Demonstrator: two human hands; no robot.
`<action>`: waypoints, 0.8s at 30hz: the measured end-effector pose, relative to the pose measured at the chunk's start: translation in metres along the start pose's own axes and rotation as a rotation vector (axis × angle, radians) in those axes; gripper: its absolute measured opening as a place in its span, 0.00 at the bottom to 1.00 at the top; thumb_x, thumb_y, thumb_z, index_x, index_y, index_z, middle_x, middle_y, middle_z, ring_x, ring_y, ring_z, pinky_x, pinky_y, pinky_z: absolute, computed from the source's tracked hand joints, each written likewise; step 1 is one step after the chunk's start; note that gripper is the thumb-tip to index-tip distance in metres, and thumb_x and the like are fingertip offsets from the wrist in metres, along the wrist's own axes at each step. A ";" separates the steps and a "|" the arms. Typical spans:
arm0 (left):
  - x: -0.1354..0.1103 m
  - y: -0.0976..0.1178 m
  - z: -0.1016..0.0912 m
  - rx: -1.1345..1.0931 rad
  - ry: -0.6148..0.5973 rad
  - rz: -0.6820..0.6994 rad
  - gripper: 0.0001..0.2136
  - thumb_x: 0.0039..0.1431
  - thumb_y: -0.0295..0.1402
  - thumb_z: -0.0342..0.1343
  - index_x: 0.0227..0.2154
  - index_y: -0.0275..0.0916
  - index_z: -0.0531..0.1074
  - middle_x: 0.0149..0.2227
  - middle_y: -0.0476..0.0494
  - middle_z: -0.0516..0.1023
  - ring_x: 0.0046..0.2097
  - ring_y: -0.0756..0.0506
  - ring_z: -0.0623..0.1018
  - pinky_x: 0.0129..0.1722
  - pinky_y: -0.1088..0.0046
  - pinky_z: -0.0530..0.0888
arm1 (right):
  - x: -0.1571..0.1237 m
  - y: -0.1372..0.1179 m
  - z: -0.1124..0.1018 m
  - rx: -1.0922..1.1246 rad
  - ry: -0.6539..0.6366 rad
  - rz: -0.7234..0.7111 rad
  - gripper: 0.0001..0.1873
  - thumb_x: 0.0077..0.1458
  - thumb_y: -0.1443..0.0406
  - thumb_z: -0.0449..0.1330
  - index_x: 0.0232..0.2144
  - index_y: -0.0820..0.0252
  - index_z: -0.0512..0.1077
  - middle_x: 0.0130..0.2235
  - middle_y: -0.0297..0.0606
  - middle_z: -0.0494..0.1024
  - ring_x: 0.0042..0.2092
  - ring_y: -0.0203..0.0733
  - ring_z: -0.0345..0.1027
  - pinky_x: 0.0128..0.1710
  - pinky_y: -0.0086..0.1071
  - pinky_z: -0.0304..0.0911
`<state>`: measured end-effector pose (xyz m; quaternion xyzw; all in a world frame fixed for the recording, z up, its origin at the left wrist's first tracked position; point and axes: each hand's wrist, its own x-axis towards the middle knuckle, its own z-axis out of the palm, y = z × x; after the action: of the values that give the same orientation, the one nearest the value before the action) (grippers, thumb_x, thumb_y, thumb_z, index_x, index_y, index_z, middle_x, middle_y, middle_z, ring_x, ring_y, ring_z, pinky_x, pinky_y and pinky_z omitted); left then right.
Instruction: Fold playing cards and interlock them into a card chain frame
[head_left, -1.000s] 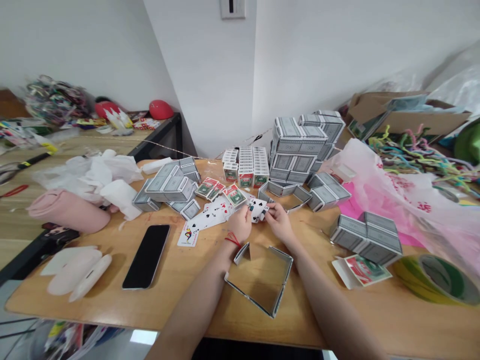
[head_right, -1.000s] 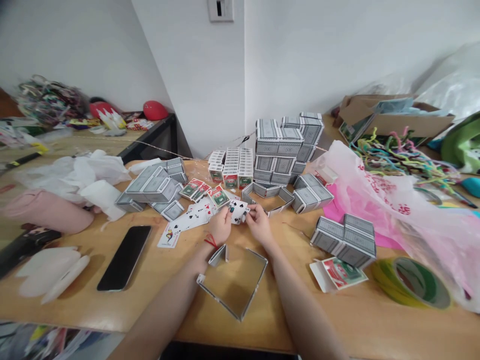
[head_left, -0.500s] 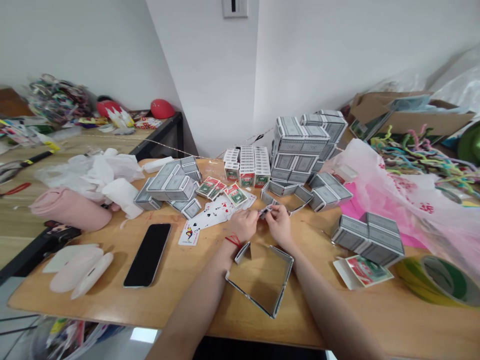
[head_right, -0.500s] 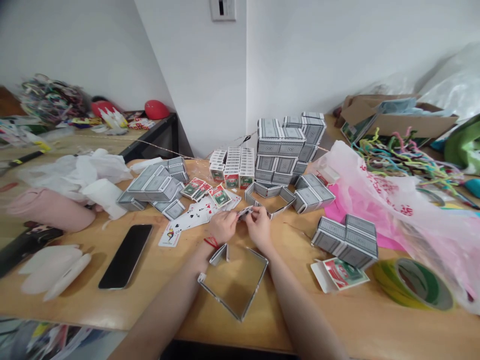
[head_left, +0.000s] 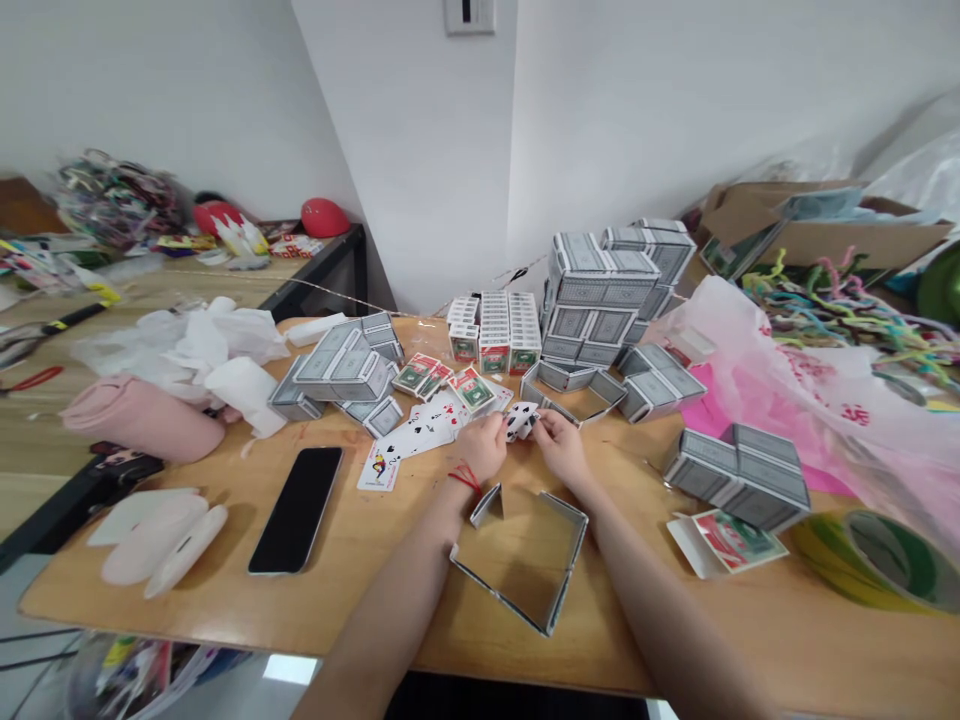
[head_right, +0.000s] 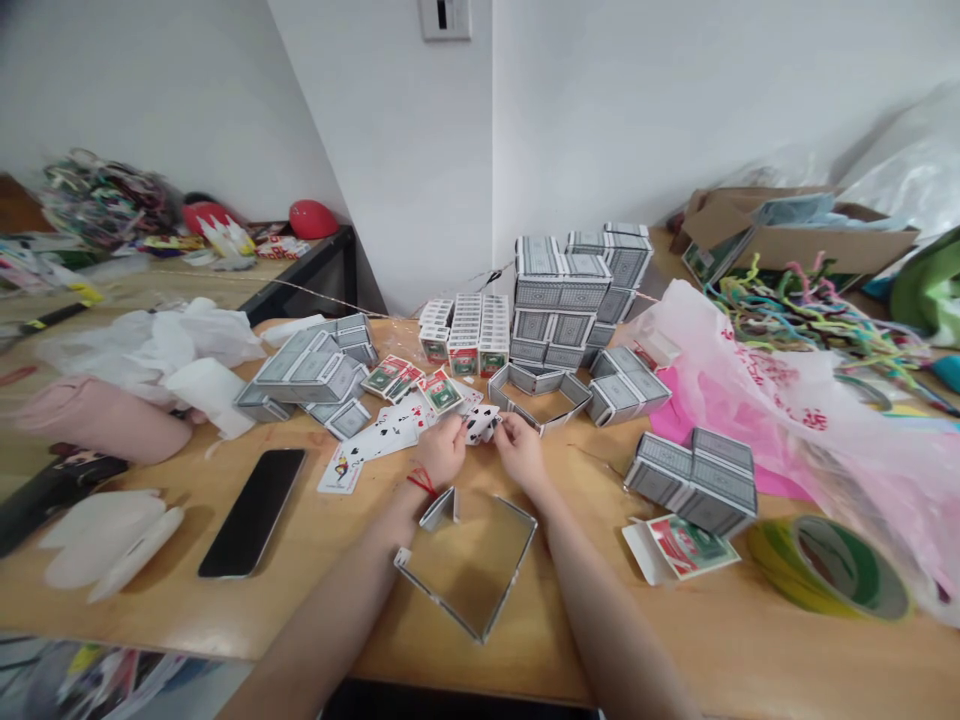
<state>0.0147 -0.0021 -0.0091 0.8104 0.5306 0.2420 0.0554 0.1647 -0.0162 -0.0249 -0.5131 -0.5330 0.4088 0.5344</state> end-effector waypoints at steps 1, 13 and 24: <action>0.000 0.001 -0.001 0.001 0.001 0.023 0.13 0.60 0.33 0.39 0.30 0.37 0.68 0.25 0.44 0.72 0.30 0.48 0.72 0.30 0.73 0.63 | 0.000 0.000 -0.001 -0.013 0.014 -0.002 0.16 0.49 0.55 0.53 0.34 0.62 0.67 0.30 0.39 0.75 0.30 0.39 0.69 0.34 0.36 0.67; -0.003 0.008 -0.003 -0.046 0.034 0.284 0.12 0.59 0.30 0.40 0.38 0.38 0.69 0.31 0.43 0.75 0.35 0.48 0.73 0.35 0.72 0.67 | -0.009 -0.003 0.009 -0.174 0.276 0.115 0.10 0.46 0.58 0.54 0.27 0.60 0.64 0.25 0.40 0.75 0.24 0.41 0.70 0.23 0.32 0.66; -0.002 0.004 0.005 -0.075 0.138 0.079 0.12 0.59 0.31 0.41 0.33 0.37 0.70 0.27 0.43 0.74 0.31 0.48 0.73 0.30 0.74 0.65 | -0.004 -0.001 0.007 -0.078 0.135 0.010 0.15 0.51 0.58 0.50 0.39 0.58 0.66 0.30 0.38 0.75 0.31 0.41 0.70 0.30 0.34 0.67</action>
<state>0.0192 -0.0047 -0.0126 0.8095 0.4912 0.3190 0.0396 0.1577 -0.0195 -0.0249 -0.5626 -0.5084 0.3550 0.5468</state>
